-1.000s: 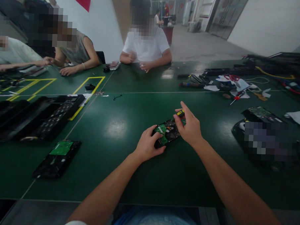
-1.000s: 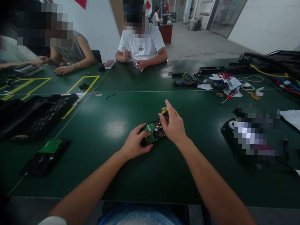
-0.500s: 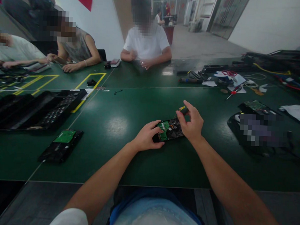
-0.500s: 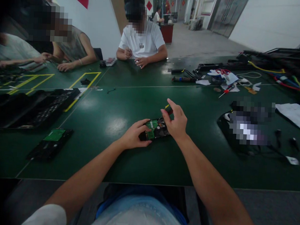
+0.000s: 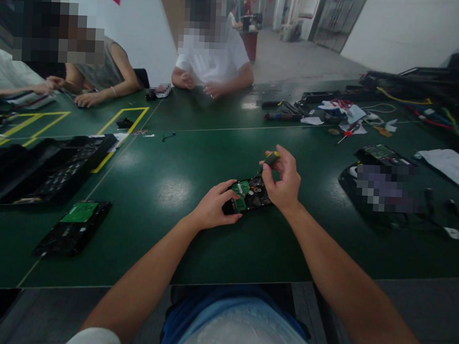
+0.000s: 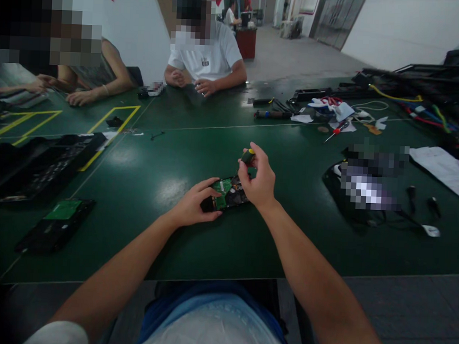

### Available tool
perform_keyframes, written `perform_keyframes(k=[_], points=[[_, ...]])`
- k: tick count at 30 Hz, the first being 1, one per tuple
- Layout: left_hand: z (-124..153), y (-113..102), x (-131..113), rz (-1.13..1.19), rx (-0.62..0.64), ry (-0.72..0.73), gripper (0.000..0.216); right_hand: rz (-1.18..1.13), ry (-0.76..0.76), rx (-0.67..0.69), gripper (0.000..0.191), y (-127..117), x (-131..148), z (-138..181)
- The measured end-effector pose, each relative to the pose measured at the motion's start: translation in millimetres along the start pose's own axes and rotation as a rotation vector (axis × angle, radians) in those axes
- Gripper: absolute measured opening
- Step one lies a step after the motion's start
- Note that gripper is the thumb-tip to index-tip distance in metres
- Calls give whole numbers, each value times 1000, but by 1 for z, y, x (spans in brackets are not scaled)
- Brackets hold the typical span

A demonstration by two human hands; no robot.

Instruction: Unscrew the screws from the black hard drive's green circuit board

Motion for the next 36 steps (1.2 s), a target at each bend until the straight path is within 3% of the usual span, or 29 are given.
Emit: perform_keyframes(k=[8,14,20,26,31,36], points=[[1,0,-1,13,-4,-14,46,108,-38,-8,51,-9,-4,-5],[1,0,0,18,1,-16,47,-42,-57,35,47,-5,2,-4],[1,1,-1,14,-17,-6,47,-51,-31,43,50,-2,2,1],[0,1,-2,0,-16,-7,46,55,-72,-7,47,-8,6,-2],[-1,2,0,6,-18,16,46,112,-85,42,50,-6,13,-5],[-3,1,-1,-1,0,11,46,-9,-63,98,55,1,14,-3]])
Point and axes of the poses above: each hand's wrist, its own z-axis away from the middle knuckle, its own y-axis out of the palm, x = y × z, the point moved 4 cm from there along -z, towards the middle knuckle, and after that the axes turned 12 degrees about -z, right-handed, at the moved point
